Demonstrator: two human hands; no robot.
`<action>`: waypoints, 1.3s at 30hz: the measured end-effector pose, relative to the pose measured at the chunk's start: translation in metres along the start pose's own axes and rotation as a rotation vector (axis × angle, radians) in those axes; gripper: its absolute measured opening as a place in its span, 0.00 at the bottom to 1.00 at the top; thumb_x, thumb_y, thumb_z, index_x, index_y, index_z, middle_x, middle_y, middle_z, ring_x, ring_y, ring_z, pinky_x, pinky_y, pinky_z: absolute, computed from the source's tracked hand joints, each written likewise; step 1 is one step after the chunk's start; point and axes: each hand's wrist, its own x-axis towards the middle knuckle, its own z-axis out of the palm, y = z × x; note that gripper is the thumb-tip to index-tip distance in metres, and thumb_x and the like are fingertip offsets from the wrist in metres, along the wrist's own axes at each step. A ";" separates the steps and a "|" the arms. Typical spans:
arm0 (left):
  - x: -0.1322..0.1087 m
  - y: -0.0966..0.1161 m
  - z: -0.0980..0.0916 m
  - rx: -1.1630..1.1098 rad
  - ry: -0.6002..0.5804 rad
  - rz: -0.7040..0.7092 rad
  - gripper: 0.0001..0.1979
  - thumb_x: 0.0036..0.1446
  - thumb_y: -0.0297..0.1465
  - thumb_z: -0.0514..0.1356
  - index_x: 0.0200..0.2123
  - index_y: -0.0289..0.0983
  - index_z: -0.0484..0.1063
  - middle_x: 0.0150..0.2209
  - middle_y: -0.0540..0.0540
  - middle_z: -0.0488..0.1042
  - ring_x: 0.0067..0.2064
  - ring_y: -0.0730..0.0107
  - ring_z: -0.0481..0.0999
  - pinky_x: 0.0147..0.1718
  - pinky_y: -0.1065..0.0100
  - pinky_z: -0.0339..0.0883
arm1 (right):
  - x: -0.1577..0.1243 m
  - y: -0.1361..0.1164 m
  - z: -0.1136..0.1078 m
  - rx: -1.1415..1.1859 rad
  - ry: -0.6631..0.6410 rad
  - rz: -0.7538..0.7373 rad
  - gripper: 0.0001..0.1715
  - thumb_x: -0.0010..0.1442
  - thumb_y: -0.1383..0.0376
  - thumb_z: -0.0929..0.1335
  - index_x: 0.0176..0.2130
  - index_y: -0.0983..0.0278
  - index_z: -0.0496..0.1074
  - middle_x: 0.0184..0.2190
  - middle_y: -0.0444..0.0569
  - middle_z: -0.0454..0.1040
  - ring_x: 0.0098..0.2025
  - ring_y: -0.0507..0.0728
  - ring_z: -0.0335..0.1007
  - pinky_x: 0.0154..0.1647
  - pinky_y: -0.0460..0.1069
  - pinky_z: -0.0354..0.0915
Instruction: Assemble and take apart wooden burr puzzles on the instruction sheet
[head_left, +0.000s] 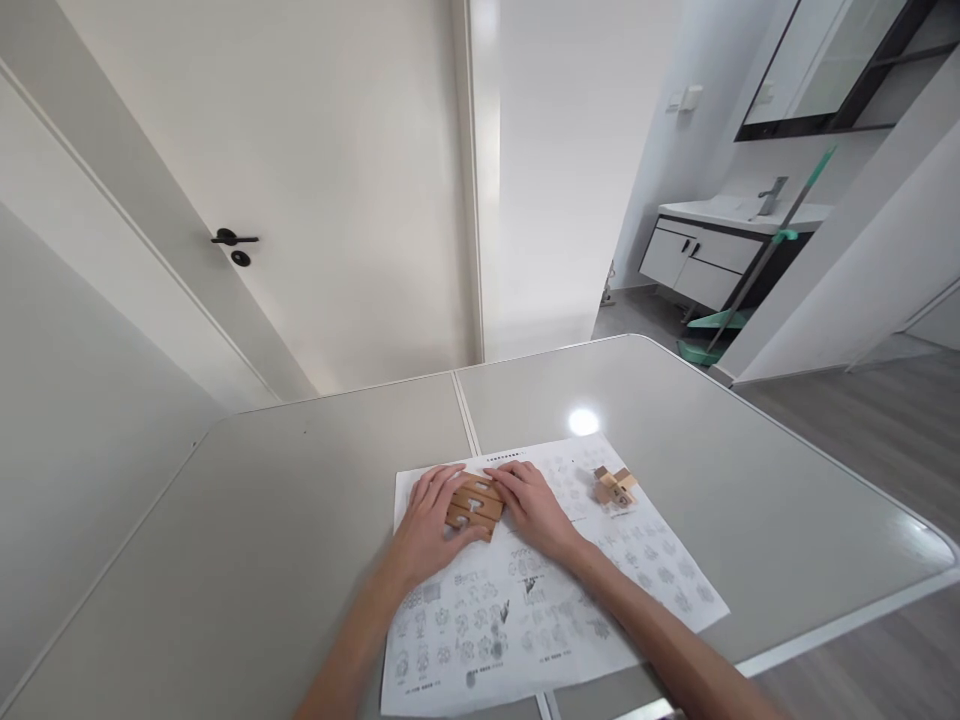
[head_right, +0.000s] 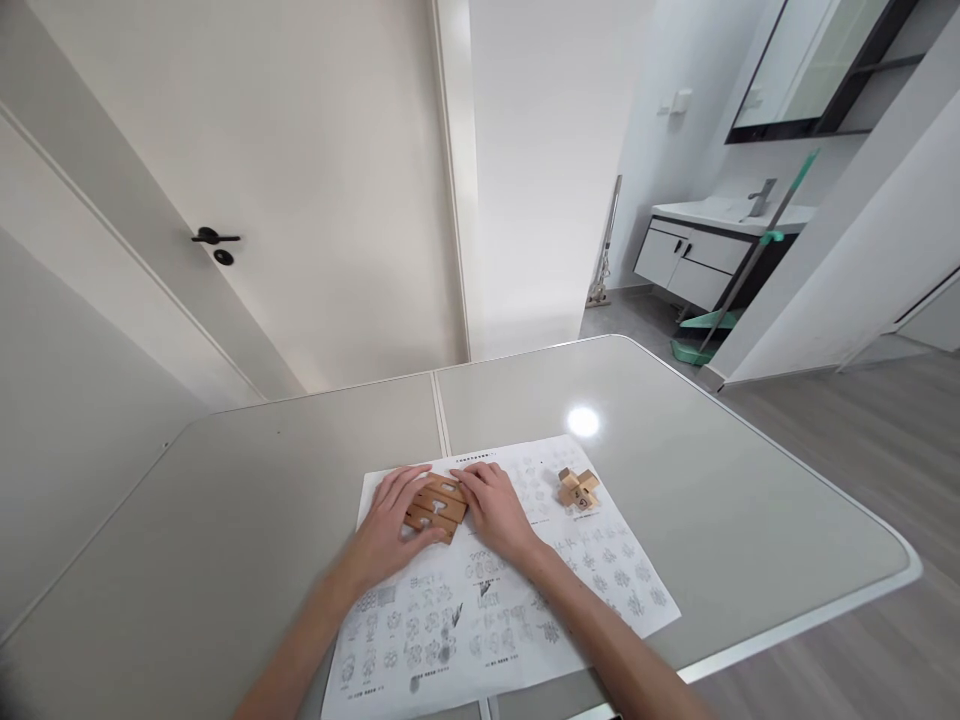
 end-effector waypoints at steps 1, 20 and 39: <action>0.001 0.002 0.001 -0.013 -0.044 0.020 0.36 0.60 0.43 0.68 0.67 0.48 0.58 0.67 0.43 0.63 0.68 0.48 0.59 0.64 0.46 0.60 | 0.001 0.000 -0.001 0.027 -0.005 -0.001 0.21 0.74 0.68 0.58 0.58 0.58 0.72 0.47 0.54 0.77 0.50 0.64 0.70 0.54 0.62 0.69; -0.002 -0.036 -0.002 0.210 0.252 -0.251 0.35 0.55 0.52 0.67 0.60 0.41 0.68 0.56 0.37 0.71 0.58 0.43 0.69 0.59 0.42 0.63 | -0.004 -0.001 0.000 0.168 0.062 0.236 0.16 0.71 0.58 0.61 0.53 0.60 0.70 0.49 0.56 0.77 0.46 0.63 0.74 0.46 0.58 0.71; -0.003 0.036 0.005 0.023 0.076 0.183 0.09 0.69 0.31 0.57 0.51 0.44 0.72 0.57 0.43 0.72 0.61 0.54 0.70 0.57 0.51 0.69 | -0.077 0.016 -0.120 -0.412 0.223 0.542 0.25 0.66 0.41 0.63 0.45 0.58 0.66 0.32 0.48 0.77 0.26 0.59 0.72 0.22 0.48 0.59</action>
